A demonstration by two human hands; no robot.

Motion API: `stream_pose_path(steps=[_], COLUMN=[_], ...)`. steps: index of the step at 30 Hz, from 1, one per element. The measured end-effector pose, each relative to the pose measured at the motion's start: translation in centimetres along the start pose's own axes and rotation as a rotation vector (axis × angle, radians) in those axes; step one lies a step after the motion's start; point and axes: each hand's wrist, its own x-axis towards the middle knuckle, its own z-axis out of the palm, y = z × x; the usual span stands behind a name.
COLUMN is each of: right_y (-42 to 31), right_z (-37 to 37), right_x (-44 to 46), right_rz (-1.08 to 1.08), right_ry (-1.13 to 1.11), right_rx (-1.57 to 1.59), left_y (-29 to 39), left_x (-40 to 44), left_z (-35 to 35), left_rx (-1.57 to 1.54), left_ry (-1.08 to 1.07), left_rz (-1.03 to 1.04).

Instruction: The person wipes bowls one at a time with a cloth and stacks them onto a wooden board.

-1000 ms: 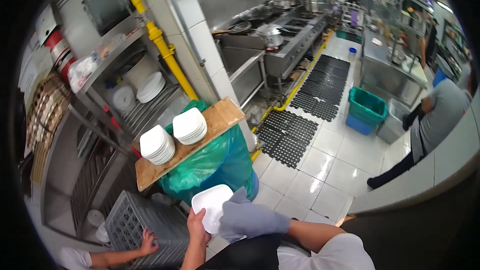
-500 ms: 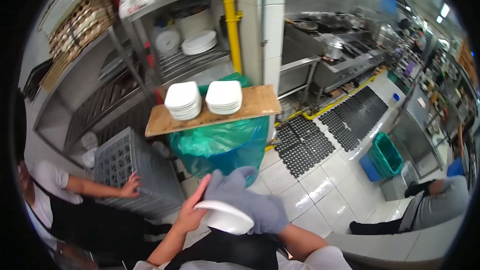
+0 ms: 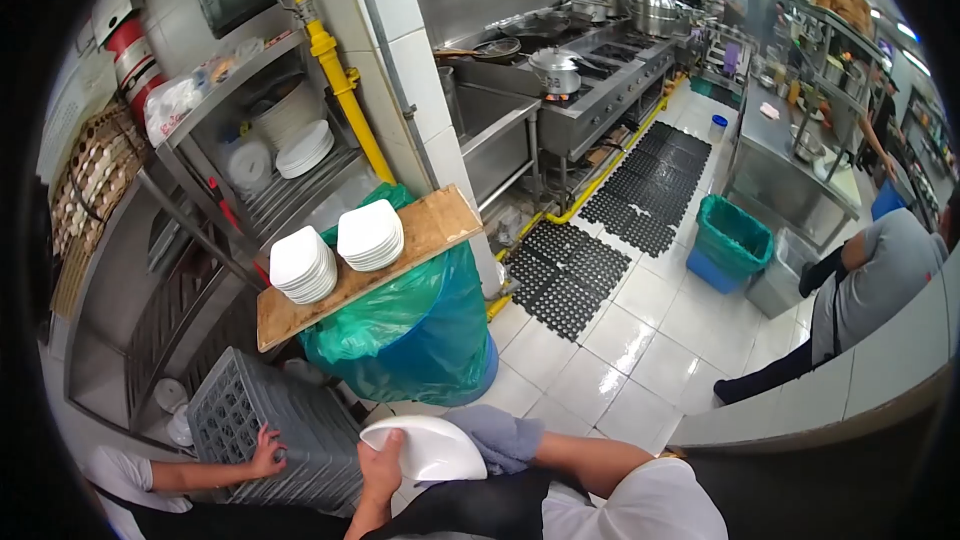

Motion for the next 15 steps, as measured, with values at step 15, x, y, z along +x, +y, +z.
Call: stream_pose_path(steps=[15], right_y=[-8.2], right_z=[-3.9], right_x=[7.1], right_rz=[0.557], right_ry=[0.468], right_rx=[-1.478], left_y=[-2.9], left_x=[4.0], left_z=[-3.1], left_rx=[-0.299], left_ry=[0.104], left_rz=[-0.339])
